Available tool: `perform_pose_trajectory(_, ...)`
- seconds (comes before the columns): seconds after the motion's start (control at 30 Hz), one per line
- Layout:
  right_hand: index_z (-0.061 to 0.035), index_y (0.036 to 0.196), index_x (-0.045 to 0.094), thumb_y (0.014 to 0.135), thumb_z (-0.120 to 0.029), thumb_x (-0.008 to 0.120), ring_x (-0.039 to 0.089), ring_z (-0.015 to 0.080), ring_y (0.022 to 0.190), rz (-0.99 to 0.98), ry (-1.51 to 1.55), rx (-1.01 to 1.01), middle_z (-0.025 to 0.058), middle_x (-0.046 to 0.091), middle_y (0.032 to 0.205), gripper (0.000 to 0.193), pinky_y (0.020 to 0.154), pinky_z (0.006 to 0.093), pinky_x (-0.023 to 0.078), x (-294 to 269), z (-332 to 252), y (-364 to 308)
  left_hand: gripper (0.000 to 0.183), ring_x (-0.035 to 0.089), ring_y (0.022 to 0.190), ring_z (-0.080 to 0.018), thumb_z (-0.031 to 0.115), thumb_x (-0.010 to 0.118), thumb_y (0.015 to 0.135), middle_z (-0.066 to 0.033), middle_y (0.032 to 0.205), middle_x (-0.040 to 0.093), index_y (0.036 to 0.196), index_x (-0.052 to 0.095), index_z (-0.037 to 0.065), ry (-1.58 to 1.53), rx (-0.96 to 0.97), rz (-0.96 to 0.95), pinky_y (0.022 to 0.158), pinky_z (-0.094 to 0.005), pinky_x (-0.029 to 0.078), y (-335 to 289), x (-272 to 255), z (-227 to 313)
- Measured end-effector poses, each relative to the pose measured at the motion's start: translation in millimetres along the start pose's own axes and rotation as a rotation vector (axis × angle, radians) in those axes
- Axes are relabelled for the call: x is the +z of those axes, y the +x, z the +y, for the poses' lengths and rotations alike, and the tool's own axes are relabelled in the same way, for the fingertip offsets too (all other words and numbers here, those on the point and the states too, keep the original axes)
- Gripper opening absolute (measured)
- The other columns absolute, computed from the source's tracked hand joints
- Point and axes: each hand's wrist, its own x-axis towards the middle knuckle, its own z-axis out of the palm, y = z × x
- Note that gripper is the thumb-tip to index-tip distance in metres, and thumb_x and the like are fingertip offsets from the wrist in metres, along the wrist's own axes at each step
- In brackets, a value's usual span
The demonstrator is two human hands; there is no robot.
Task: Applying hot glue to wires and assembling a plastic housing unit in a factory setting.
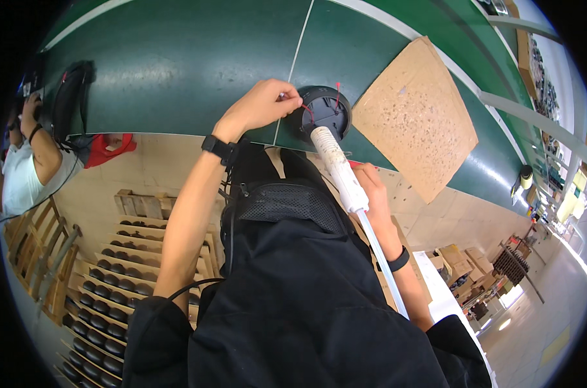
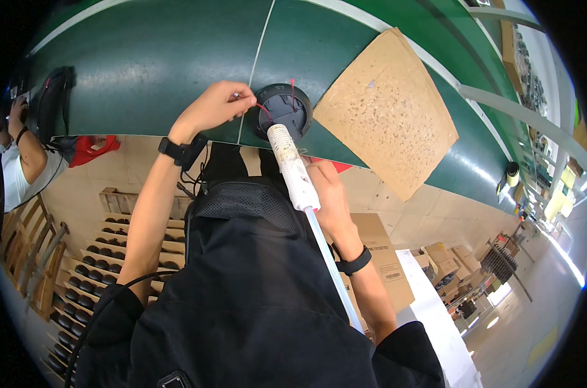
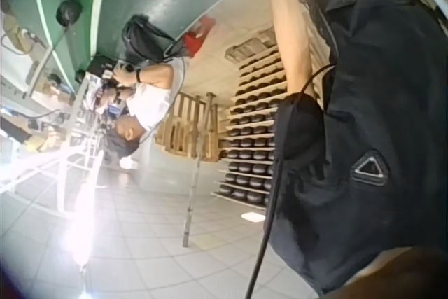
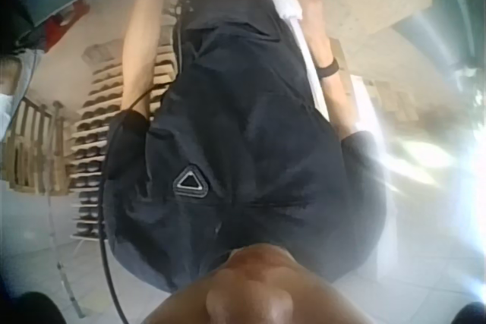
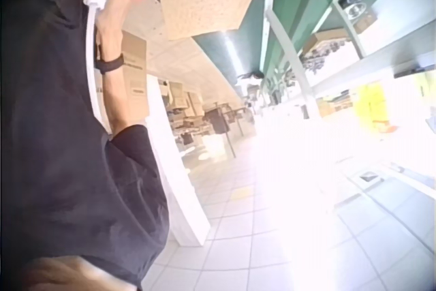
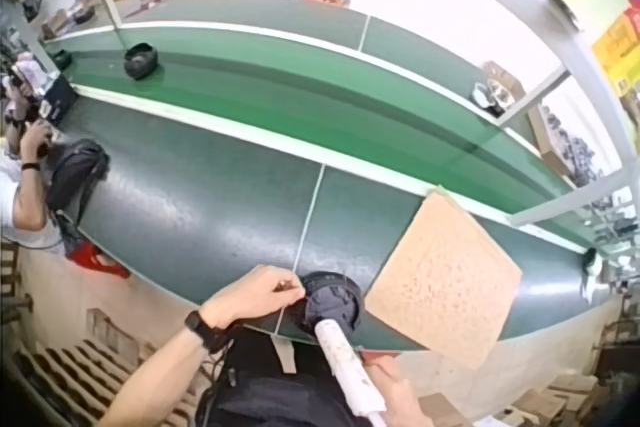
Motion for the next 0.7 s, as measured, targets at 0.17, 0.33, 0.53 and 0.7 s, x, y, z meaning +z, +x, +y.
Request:
perform_pose_trajectory(0.17, 0.0015, 0.089, 0.060, 0.076, -0.006, 0.070, 0.057, 0.0346, 0.080, 0.008, -0.107, 0.028, 0.0150, 0.053, 0.087, 0.018, 0.070, 0.0412, 0.049, 4, 2, 0, 0.021, 0.066, 0.076, -0.0130, 0.019, 0.063, 0.098, -0.0053, 0.082, 0.069, 0.095, 0.069, -0.001, -0.027, 0.001, 0.057, 0.067, -0.0289, 0.054, 15, 8, -4)
perform_pose_trajectory(0.33, 0.0000, 0.089, 0.060, 0.076, -0.007, 0.070, 0.056, 0.0344, 0.080, -0.002, -0.175, 0.082, 0.0142, 0.052, 0.085, 0.018, 0.069, 0.0412, 0.049, 2, -2, 0, 0.023, 0.066, 0.070, -0.0171, 0.020, 0.065, 0.095, -0.0087, 0.080, 0.072, 0.094, 0.071, -0.003, -0.045, 0.024, 0.107, 0.068, -0.0329, 0.053, 19, 11, -10)
perform_pose_trajectory(0.53, -0.0002, 0.091, 0.060, 0.077, -0.006, 0.070, 0.058, 0.0341, 0.083, 0.025, -0.164, 0.014, 0.0138, 0.054, 0.087, 0.018, 0.070, 0.0436, 0.050, 0, -6, 6, 0.021, 0.066, 0.079, -0.0137, 0.018, 0.063, 0.098, -0.0071, 0.086, 0.070, 0.094, 0.069, -0.002, -0.059, 0.011, 0.081, 0.073, -0.0296, 0.054, 11, 9, -12)
perform_pose_trajectory(0.7, 0.0002, 0.091, 0.061, 0.076, -0.006, 0.070, 0.058, 0.0344, 0.085, -0.015, -0.214, 0.064, 0.0134, 0.054, 0.088, 0.019, 0.070, 0.0431, 0.050, 2, -2, 3, 0.024, 0.070, 0.081, -0.0282, 0.021, 0.066, 0.093, -0.0150, 0.089, 0.074, 0.095, 0.070, -0.003, 0.046, 0.224, 0.278, 0.076, -0.0373, 0.053, 17, 18, -18)
